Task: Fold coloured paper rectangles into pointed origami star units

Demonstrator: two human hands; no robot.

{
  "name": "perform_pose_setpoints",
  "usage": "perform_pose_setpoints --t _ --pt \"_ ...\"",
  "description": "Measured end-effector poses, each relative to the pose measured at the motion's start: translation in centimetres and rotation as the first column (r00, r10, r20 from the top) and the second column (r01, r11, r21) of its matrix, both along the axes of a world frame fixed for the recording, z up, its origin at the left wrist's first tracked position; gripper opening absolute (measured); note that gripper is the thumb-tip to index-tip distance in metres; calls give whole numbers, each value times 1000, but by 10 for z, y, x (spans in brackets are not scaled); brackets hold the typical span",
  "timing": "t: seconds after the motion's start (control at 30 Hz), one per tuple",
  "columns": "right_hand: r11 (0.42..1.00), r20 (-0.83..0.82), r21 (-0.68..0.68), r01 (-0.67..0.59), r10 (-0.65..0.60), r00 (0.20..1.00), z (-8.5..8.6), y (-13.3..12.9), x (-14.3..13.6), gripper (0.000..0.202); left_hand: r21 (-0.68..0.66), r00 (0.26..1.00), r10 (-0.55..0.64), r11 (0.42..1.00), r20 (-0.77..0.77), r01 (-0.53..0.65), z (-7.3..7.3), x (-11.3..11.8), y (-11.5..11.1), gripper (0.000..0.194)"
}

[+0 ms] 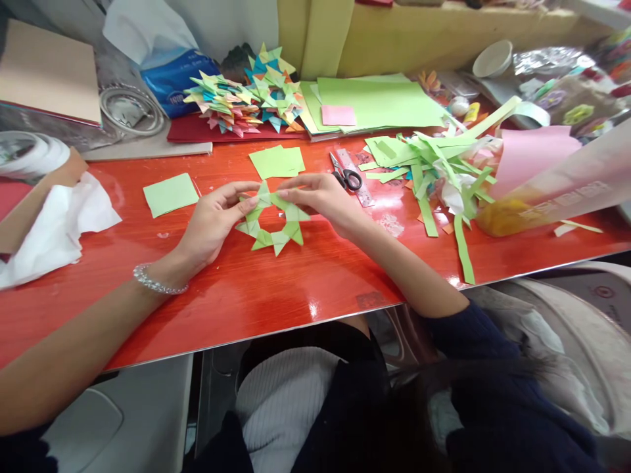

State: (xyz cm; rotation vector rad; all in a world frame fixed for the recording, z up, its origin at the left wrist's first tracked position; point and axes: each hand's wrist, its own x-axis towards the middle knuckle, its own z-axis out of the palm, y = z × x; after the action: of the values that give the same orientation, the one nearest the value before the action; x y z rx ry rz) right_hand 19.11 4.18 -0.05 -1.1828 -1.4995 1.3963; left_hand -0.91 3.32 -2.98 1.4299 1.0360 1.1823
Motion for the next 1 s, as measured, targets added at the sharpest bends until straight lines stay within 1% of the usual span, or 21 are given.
perform_pose_setpoints --t 0.07,0.13,0.2,0.37,0.6,0.7,0.8,0.87,1.0 --pt "999 15 1 -51 51 999 -1 -2 -2 22 -12 1000 16 1000 8 -16 1 0 -1 24" --pt "998 4 2 -58 58 998 -2 -4 -4 19 -15 999 43 999 25 -42 1 0 -1 25" --pt "999 3 4 -49 49 999 -2 -6 -6 17 12 998 54 998 18 -54 1 0 -1 26" --pt "1000 53 8 -15 14 998 1 -11 -10 19 100 998 6 995 -56 -1 -2 -1 -2 17" --pt "999 21 11 -49 49 999 -6 -9 -11 20 112 998 -26 993 -50 31 -2 -1 -3 15" --pt "999 38 19 -49 48 998 -5 -8 -11 23 77 997 -15 997 -82 21 -1 0 -4 17" --pt "997 80 54 -51 47 996 0 -8 -9 28 -25 995 -19 1000 -99 17 3 0 -5 19" --pt "995 112 69 -73 65 992 3 -7 -6 29 -72 998 -9 997 -63 4 6 0 -6 20" --pt "989 131 75 -125 114 985 0 -6 -5 30 -84 999 52 995 -1 -52 8 0 -6 20"
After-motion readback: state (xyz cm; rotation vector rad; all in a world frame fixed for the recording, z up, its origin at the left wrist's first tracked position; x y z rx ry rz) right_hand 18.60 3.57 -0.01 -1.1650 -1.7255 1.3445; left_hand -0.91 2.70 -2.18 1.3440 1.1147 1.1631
